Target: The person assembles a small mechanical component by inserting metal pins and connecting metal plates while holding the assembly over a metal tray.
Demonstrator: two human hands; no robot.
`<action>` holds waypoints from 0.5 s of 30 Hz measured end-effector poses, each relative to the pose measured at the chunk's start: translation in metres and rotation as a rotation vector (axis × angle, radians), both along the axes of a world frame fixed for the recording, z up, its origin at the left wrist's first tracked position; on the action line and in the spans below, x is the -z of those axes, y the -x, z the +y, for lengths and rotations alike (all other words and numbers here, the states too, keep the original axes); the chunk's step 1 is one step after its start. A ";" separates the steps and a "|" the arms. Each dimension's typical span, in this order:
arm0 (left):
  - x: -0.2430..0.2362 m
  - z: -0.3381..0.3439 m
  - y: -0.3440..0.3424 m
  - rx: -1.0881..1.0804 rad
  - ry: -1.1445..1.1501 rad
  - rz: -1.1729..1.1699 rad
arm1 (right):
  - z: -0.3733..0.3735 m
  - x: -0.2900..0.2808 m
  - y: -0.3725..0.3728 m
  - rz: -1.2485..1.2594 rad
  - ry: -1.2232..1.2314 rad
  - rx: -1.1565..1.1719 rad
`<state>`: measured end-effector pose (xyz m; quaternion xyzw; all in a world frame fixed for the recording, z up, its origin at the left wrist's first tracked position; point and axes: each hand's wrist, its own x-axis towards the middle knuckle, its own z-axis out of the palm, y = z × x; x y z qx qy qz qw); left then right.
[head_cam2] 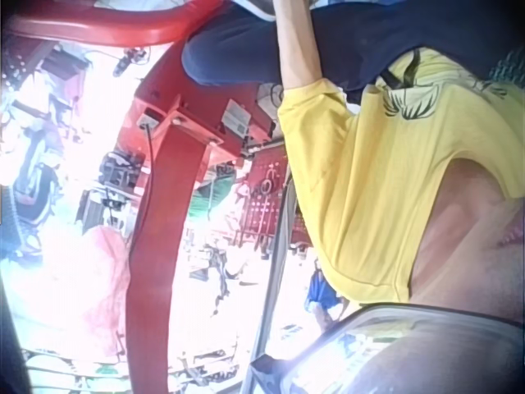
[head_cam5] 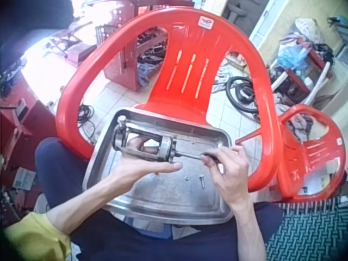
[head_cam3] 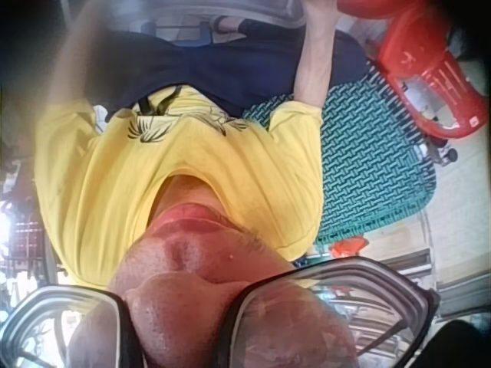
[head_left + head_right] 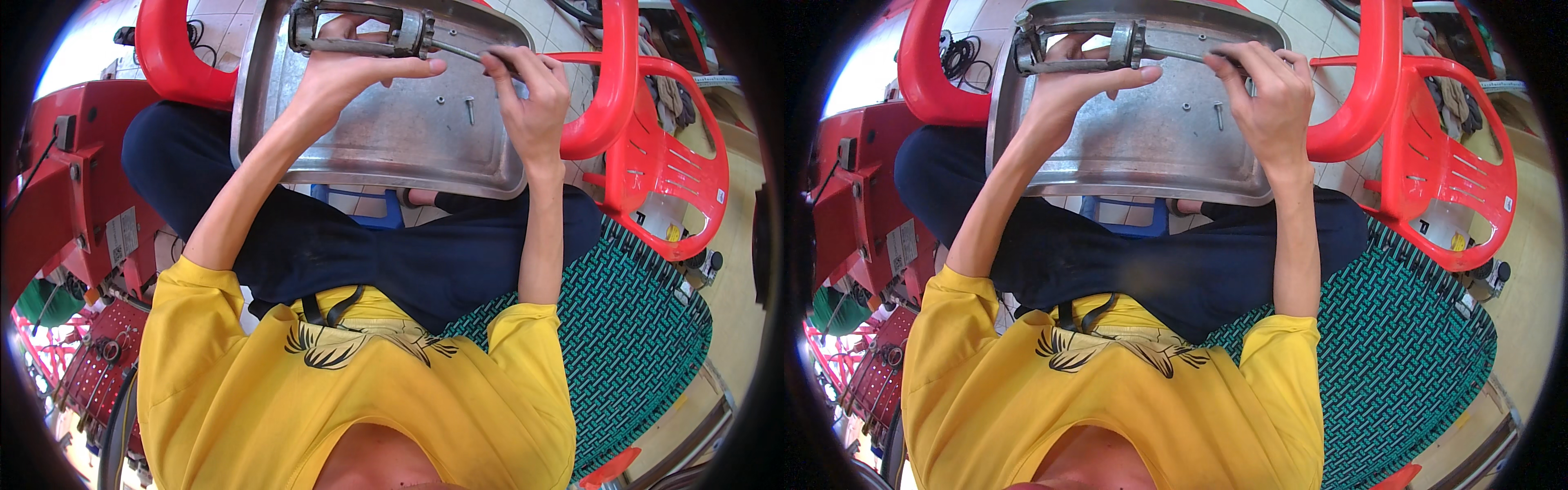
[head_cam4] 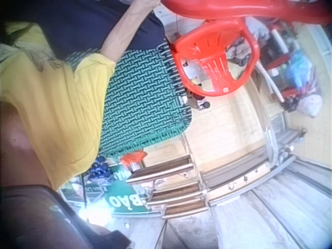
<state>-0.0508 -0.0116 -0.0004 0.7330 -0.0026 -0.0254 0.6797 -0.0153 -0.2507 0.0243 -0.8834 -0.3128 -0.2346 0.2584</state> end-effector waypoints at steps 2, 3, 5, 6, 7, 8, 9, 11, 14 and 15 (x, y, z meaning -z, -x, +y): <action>0.003 -0.001 0.002 -0.041 -0.022 -0.013 | 0.004 -0.003 0.003 0.025 -0.013 0.008; 0.004 -0.002 0.002 -0.061 -0.033 -0.019 | 0.004 -0.003 0.003 0.022 -0.001 0.002; 0.002 0.000 0.002 -0.026 -0.048 0.008 | 0.004 -0.003 0.003 0.010 0.014 -0.006; 0.000 0.000 0.003 -0.009 -0.057 0.022 | 0.003 -0.002 0.003 0.000 0.017 -0.007; -0.001 0.000 0.003 -0.013 -0.042 0.011 | 0.002 -0.001 0.002 -0.010 0.020 -0.008; -0.003 -0.002 0.003 -0.016 -0.027 0.001 | 0.000 0.001 0.001 -0.020 0.035 -0.008; -0.003 -0.003 0.003 -0.018 -0.011 -0.009 | -0.002 0.004 -0.001 -0.029 0.051 -0.009; -0.003 -0.004 0.003 -0.011 -0.019 -0.020 | -0.001 0.004 -0.001 -0.022 0.039 -0.006; -0.003 -0.007 0.004 -0.028 -0.012 -0.058 | 0.006 -0.004 0.004 0.016 0.003 -0.016; -0.003 -0.008 0.005 -0.037 -0.006 -0.075 | 0.006 -0.006 0.005 0.019 0.021 -0.033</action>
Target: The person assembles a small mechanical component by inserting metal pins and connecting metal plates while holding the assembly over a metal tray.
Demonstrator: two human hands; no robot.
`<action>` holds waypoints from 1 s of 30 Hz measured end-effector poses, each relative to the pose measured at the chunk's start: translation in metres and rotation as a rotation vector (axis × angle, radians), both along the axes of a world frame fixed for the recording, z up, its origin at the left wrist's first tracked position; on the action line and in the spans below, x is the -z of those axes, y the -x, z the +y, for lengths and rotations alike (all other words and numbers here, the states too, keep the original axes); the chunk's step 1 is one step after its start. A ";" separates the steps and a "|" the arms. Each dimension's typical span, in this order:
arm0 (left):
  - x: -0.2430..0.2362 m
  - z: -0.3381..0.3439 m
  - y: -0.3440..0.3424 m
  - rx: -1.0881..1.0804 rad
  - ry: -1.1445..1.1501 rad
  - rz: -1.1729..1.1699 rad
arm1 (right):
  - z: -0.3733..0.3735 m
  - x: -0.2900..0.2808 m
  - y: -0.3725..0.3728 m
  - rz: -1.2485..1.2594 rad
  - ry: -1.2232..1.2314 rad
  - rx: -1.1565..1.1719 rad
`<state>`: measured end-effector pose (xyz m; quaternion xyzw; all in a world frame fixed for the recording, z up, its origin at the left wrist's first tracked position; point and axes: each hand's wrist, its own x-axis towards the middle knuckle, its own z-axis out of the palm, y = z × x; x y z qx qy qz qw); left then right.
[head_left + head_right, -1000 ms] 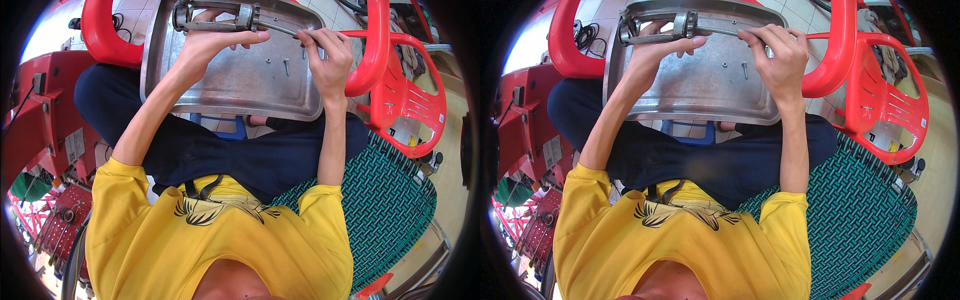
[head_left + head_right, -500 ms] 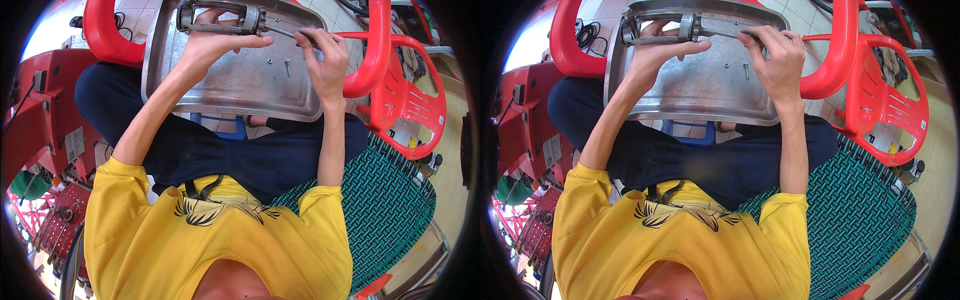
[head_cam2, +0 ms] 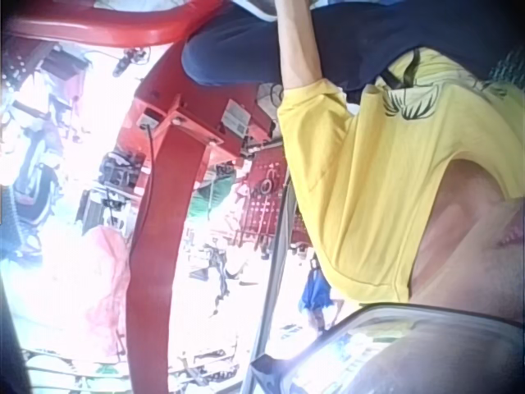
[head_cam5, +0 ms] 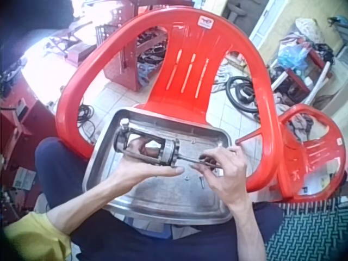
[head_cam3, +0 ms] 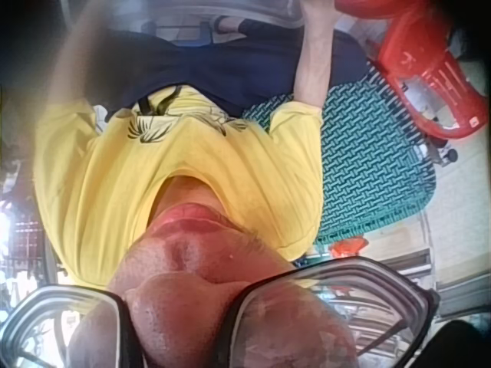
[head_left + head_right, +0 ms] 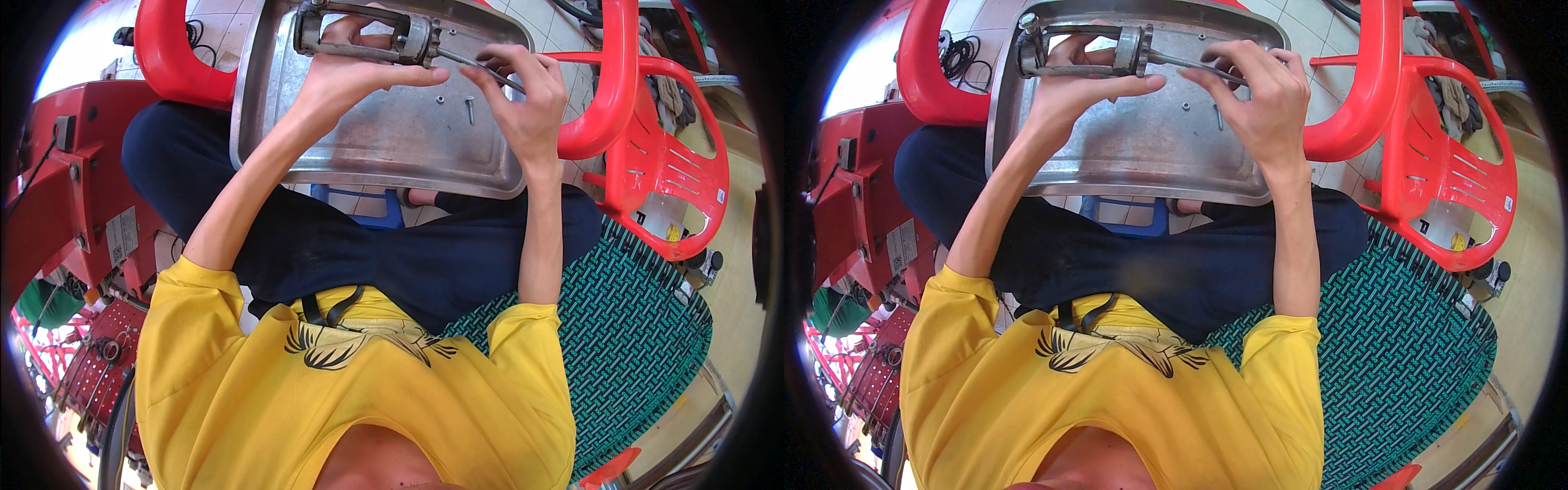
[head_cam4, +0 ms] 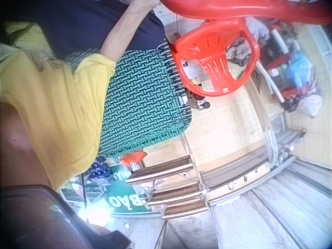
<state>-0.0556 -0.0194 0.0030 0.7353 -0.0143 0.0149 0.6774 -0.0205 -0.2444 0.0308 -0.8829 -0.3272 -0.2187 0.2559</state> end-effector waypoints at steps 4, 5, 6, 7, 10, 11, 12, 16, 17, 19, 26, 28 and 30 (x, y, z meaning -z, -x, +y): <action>0.005 0.005 -0.003 0.038 -0.056 0.094 | -0.003 0.003 -0.002 -0.023 0.036 -0.026; 0.004 0.005 -0.004 0.044 -0.050 0.108 | -0.005 0.006 -0.003 -0.050 0.040 -0.024; 0.004 0.005 -0.004 0.050 -0.044 0.122 | -0.007 0.010 -0.006 -0.078 0.044 -0.021; 0.003 0.004 -0.003 0.040 -0.042 0.109 | -0.008 0.011 -0.007 -0.106 0.049 -0.019; 0.002 0.002 -0.001 0.033 -0.030 0.086 | 0.002 0.006 0.002 0.014 -0.025 0.032; -0.002 0.002 -0.001 0.047 -0.021 0.087 | 0.003 0.004 0.002 0.017 0.007 0.023; -0.004 0.002 0.000 0.061 -0.013 0.088 | 0.003 0.002 0.003 0.020 0.038 0.014; -0.006 0.004 -0.001 0.094 0.042 0.129 | -0.006 0.012 -0.007 -0.155 0.073 -0.060; -0.008 0.004 0.000 0.097 0.042 0.143 | -0.006 0.012 -0.007 -0.152 0.086 -0.055; -0.007 0.003 0.000 0.086 0.049 0.142 | -0.006 0.010 -0.007 -0.145 0.113 -0.045; -0.001 0.003 0.000 0.084 0.035 0.124 | -0.002 0.007 -0.004 -0.086 0.067 -0.023; -0.001 0.002 -0.001 0.093 0.040 0.123 | -0.007 0.012 -0.008 -0.175 0.087 -0.052; 0.001 0.003 0.000 0.094 0.040 0.123 | -0.008 0.015 -0.009 -0.168 0.105 -0.046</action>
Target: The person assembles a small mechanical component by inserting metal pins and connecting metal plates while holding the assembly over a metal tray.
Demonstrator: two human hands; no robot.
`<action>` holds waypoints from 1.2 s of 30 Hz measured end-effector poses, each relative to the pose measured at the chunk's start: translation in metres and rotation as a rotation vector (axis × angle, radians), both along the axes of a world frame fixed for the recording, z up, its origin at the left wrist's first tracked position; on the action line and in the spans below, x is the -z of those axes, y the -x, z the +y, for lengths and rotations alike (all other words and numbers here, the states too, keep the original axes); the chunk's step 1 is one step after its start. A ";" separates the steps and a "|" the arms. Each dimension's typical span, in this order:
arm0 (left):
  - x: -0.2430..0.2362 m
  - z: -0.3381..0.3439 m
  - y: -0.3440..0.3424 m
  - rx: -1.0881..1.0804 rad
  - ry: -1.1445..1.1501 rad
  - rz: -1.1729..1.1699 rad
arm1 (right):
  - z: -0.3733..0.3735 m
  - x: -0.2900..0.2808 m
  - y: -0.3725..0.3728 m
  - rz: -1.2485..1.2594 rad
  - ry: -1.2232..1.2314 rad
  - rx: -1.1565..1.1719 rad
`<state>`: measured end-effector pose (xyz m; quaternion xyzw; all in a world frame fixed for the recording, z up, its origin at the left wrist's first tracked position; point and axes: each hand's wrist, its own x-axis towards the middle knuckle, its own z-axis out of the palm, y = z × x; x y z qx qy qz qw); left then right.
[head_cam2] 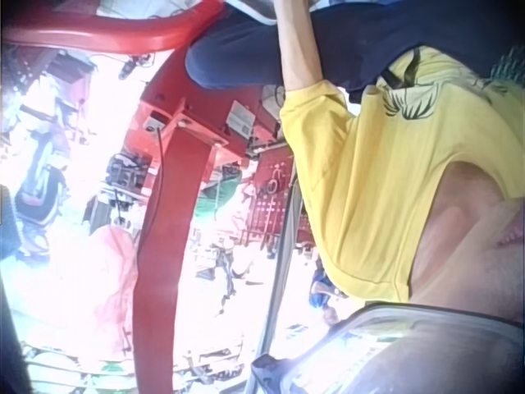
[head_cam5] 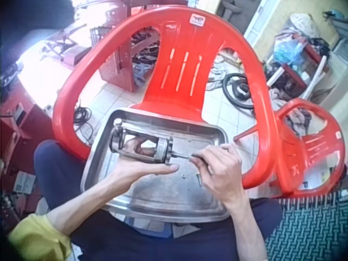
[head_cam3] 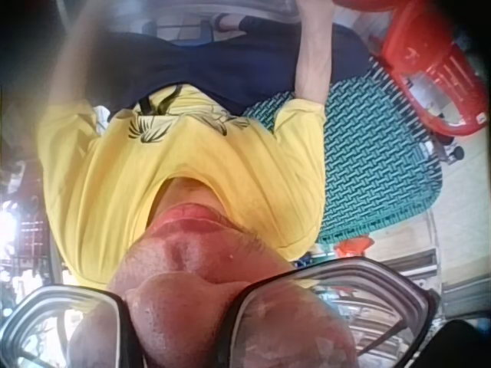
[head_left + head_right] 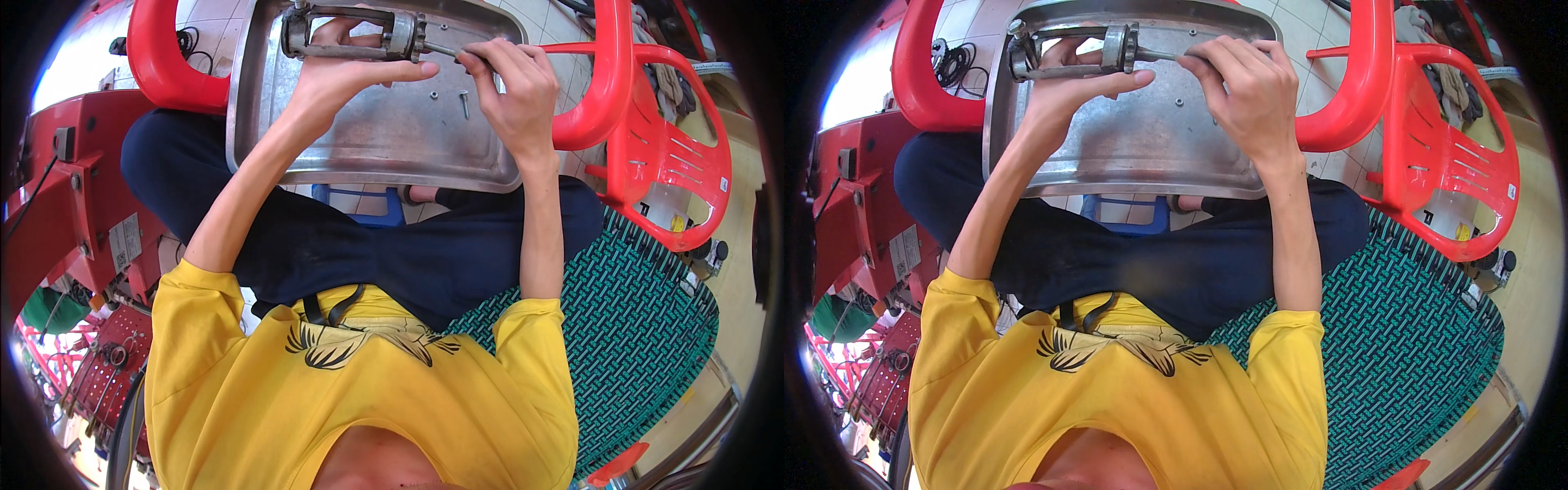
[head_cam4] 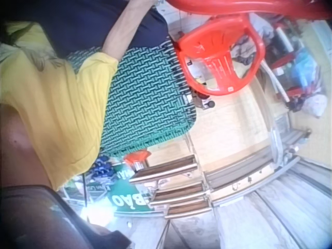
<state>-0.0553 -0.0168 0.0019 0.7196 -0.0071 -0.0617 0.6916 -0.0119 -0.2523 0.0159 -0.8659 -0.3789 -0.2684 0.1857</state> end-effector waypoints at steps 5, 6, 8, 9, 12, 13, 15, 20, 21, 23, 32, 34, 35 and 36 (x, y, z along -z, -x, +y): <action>0.006 0.000 0.001 -0.024 0.004 -0.006 | 0.008 -0.007 0.010 0.149 -0.082 0.045; 0.006 0.001 0.001 -0.026 0.002 -0.006 | 0.006 -0.006 0.009 0.138 -0.073 0.039; 0.004 0.000 0.002 -0.017 0.032 0.015 | 0.005 -0.006 0.008 0.123 -0.055 0.038; 0.003 0.000 0.002 -0.012 0.048 0.026 | 0.004 -0.006 0.008 0.120 -0.045 0.045; -0.001 -0.001 0.001 -0.003 0.055 0.037 | 0.003 -0.007 0.008 0.115 0.026 0.048; -0.002 -0.002 0.002 -0.005 0.050 0.021 | 0.003 -0.007 0.008 0.114 0.056 0.046; -0.003 -0.004 0.003 -0.010 0.038 -0.011 | 0.004 -0.006 0.008 0.124 0.038 0.065; -0.006 -0.001 0.001 -0.015 0.029 0.018 | 0.013 -0.010 0.012 0.169 -0.046 0.077; -0.006 0.000 0.000 -0.009 0.028 0.034 | 0.011 -0.010 0.011 0.147 -0.030 0.069; -0.003 -0.001 0.002 -0.018 0.024 0.034 | 0.009 -0.007 0.010 0.123 -0.011 0.056; 0.001 0.001 -0.001 -0.030 0.015 -0.017 | 0.015 -0.008 0.015 0.249 -0.060 0.110; -0.001 0.000 -0.002 -0.027 -0.001 -0.017 | 0.012 -0.003 0.012 0.216 -0.094 0.077; -0.001 0.000 0.000 -0.035 -0.010 -0.014 | 0.012 -0.004 0.012 0.207 -0.073 0.077; -0.002 -0.001 0.001 -0.043 -0.019 -0.012 | 0.010 -0.005 0.011 0.198 -0.052 0.076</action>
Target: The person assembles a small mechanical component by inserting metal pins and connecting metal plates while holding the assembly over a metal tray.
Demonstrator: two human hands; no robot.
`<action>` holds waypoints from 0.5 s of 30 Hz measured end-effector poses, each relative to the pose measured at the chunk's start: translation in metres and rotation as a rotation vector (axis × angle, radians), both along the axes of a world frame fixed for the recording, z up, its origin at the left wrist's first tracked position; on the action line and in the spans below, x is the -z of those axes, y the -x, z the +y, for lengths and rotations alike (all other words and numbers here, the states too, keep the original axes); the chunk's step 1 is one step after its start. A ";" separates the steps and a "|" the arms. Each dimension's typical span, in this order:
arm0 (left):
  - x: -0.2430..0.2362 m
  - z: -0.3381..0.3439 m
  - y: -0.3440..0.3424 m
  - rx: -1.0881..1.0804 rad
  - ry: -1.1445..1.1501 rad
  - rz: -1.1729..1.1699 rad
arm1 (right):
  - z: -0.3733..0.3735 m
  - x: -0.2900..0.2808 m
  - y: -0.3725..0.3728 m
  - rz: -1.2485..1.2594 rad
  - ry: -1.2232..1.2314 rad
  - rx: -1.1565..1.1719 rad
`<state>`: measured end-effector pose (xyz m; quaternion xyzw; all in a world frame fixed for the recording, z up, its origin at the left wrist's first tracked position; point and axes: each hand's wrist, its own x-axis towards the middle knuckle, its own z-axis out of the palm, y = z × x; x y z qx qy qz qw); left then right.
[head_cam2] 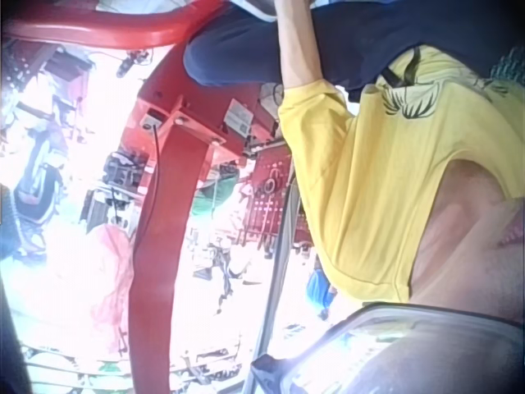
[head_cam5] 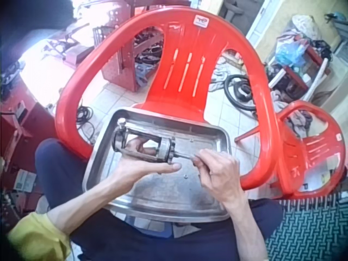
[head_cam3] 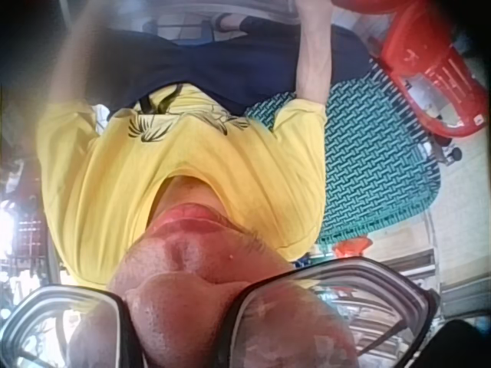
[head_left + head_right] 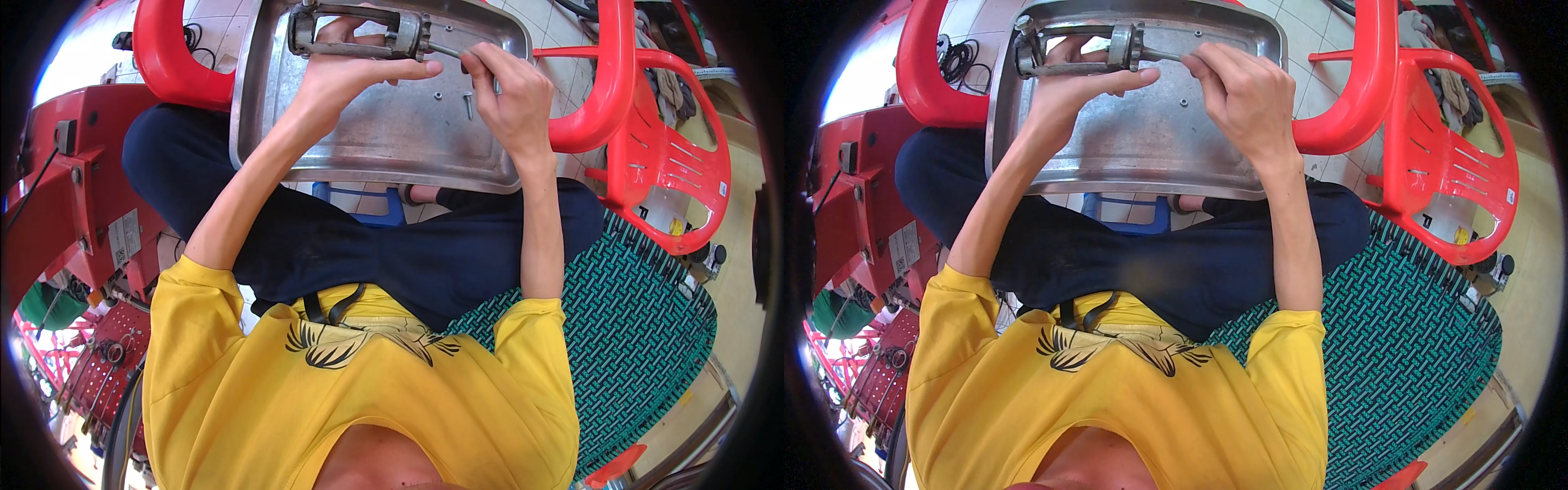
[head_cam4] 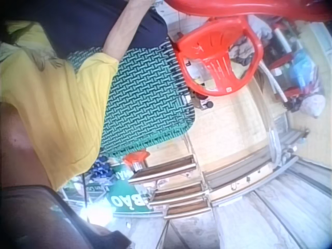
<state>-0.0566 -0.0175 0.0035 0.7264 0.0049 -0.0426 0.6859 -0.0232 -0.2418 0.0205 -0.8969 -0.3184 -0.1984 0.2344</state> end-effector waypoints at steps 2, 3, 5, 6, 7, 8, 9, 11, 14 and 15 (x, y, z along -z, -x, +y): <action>0.001 -0.002 0.000 -0.031 -0.001 0.001 | 0.000 0.000 0.000 0.009 0.013 0.012; 0.001 -0.003 0.000 -0.046 -0.001 0.001 | 0.000 0.002 0.000 0.026 0.006 0.027; -0.001 -0.001 -0.003 -0.019 -0.010 -0.004 | 0.002 0.002 0.001 0.051 -0.041 0.042; -0.002 0.000 -0.004 -0.005 -0.015 -0.007 | 0.005 0.002 0.003 0.059 -0.079 0.042; 0.000 0.002 -0.005 -0.003 -0.003 -0.003 | 0.007 0.001 0.004 0.066 -0.118 0.043; 0.003 0.003 -0.005 -0.003 0.010 0.001 | 0.006 0.000 0.004 0.052 -0.092 0.038; 0.005 0.004 -0.005 -0.002 0.023 0.005 | 0.005 -0.001 0.003 0.038 -0.066 0.033; 0.006 0.003 -0.003 -0.016 -0.012 -0.013 | 0.003 -0.004 0.003 0.035 -0.004 0.034; 0.011 -0.001 -0.002 -0.081 -0.027 -0.071 | 0.001 -0.004 0.003 0.061 0.042 0.041; 0.012 -0.001 -0.003 -0.108 -0.025 -0.096 | 0.002 -0.001 0.003 0.065 0.016 0.036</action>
